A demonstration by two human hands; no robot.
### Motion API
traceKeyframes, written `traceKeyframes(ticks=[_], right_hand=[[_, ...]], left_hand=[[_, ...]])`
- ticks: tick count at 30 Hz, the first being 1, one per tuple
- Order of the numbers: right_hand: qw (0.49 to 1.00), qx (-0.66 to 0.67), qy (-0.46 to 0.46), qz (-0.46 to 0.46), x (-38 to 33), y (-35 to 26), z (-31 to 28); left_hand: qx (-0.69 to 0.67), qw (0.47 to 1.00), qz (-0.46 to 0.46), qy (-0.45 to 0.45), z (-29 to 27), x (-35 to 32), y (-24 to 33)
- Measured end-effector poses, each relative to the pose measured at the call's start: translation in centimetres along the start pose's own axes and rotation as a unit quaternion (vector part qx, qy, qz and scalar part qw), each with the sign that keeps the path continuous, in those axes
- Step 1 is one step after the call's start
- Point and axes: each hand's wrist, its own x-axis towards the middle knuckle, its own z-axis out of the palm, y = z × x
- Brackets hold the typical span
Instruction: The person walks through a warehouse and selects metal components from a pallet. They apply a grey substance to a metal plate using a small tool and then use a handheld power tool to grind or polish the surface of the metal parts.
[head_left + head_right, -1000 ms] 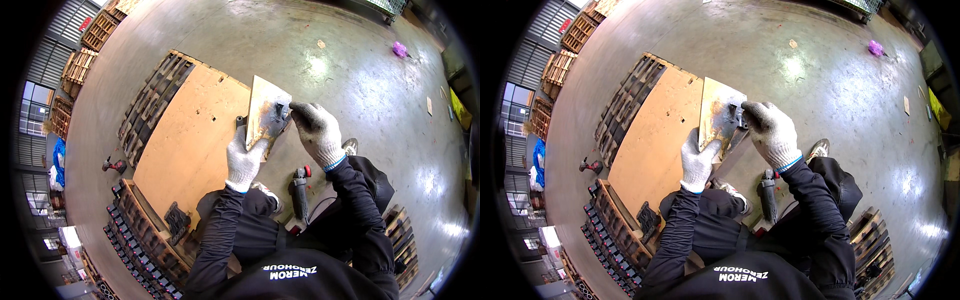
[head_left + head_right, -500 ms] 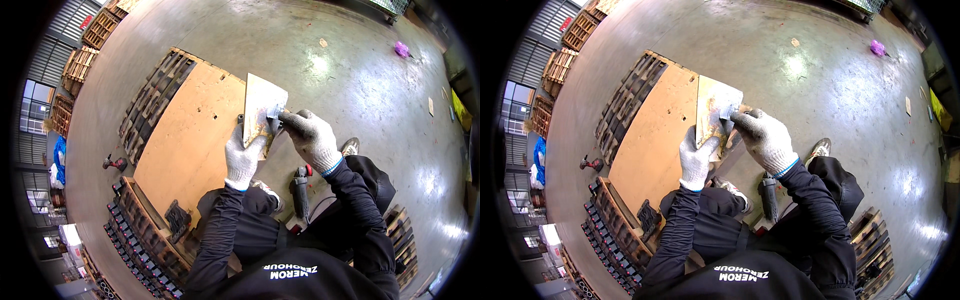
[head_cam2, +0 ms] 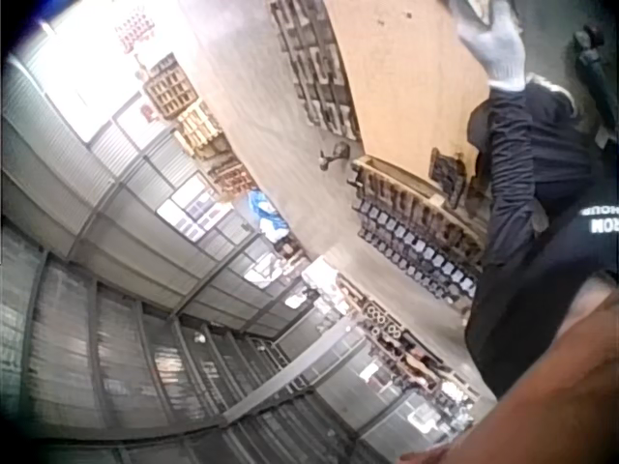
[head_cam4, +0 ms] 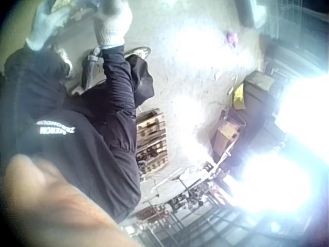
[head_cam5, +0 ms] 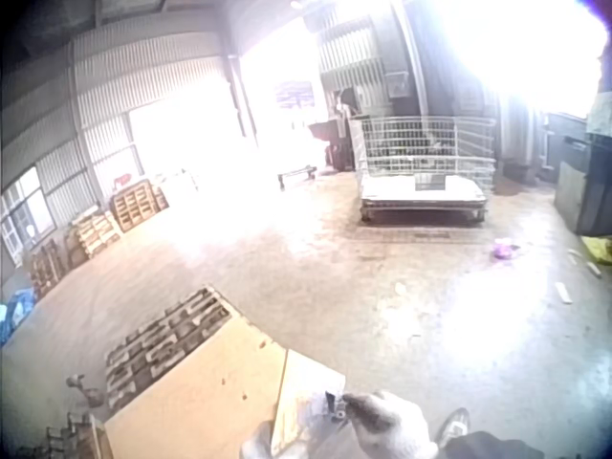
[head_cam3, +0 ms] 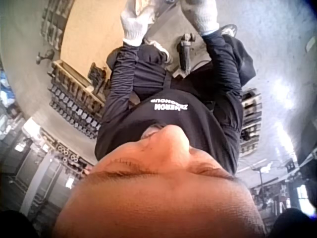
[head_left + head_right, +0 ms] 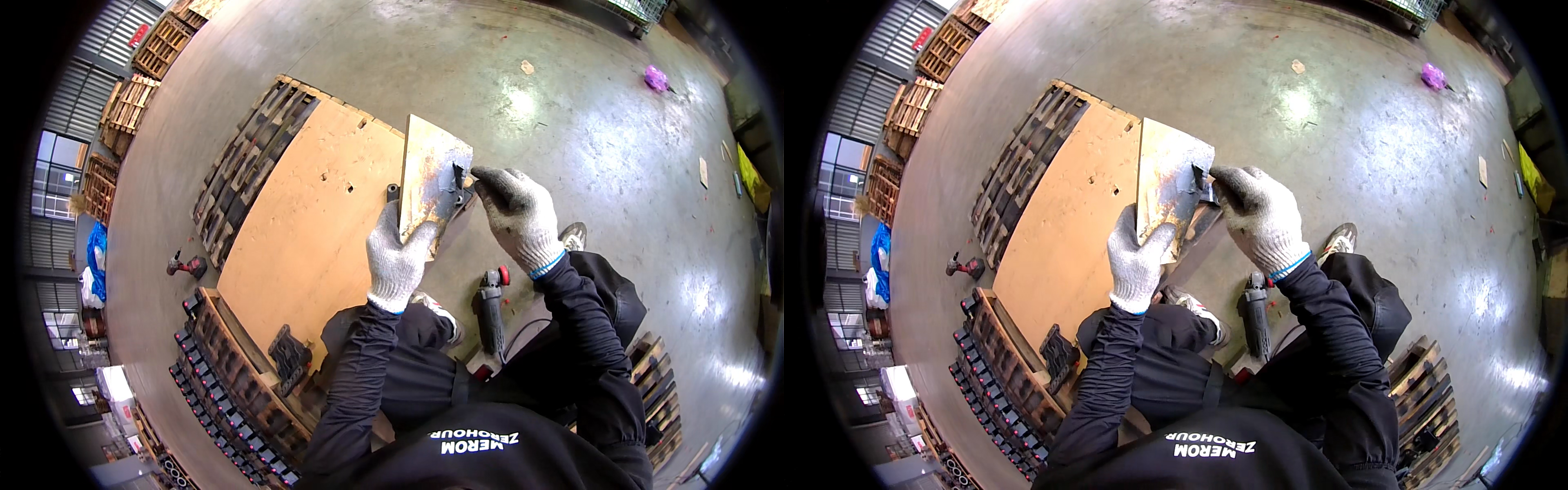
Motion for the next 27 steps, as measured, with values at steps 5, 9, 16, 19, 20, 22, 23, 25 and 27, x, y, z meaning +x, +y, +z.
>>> traceKeyframes(ticks=[5, 9, 16, 19, 20, 22, 23, 25, 27], right_hand=[[0.999, 0.028, -0.005, -0.020, -0.4, -0.2, 0.5], [0.999, 0.031, -0.023, -0.024, -0.6, -0.4, 0.5], [0.997, 0.002, -0.023, -0.071, -0.6, -0.7, 0.3], [0.995, -0.002, -0.015, -0.098, -0.7, -0.8, 0.4], [0.994, 0.006, -0.009, -0.105, -0.7, -0.8, 0.4], [0.992, 0.020, 0.003, -0.123, -0.7, -0.5, 0.5], [0.991, 0.026, 0.010, -0.131, -0.7, -0.2, 0.7], [0.989, 0.025, 0.012, -0.143, -0.7, -0.2, 0.8], [0.988, 0.006, 0.005, -0.151, -0.7, -0.5, 0.6]], left_hand=[[-0.039, 0.999, -0.002, 0.017, 0.3, 0.0, -0.9], [-0.037, 0.999, -0.001, 0.013, 0.0, 0.1, -1.2], [-0.076, 0.996, -0.036, 0.023, -0.2, 0.4, -1.1], [-0.161, 0.983, -0.092, 0.006, -0.5, 0.7, -0.4], [-0.183, 0.978, -0.102, -0.003, -0.5, 0.8, 0.0], [-0.229, 0.966, -0.121, -0.018, -0.5, 0.8, 0.7], [-0.252, 0.958, -0.136, -0.026, -0.6, 0.9, 0.7], [-0.297, 0.940, -0.165, -0.039, -1.1, 1.0, 0.6], [-0.336, 0.922, -0.191, -0.041, -1.2, 0.9, 0.8]])
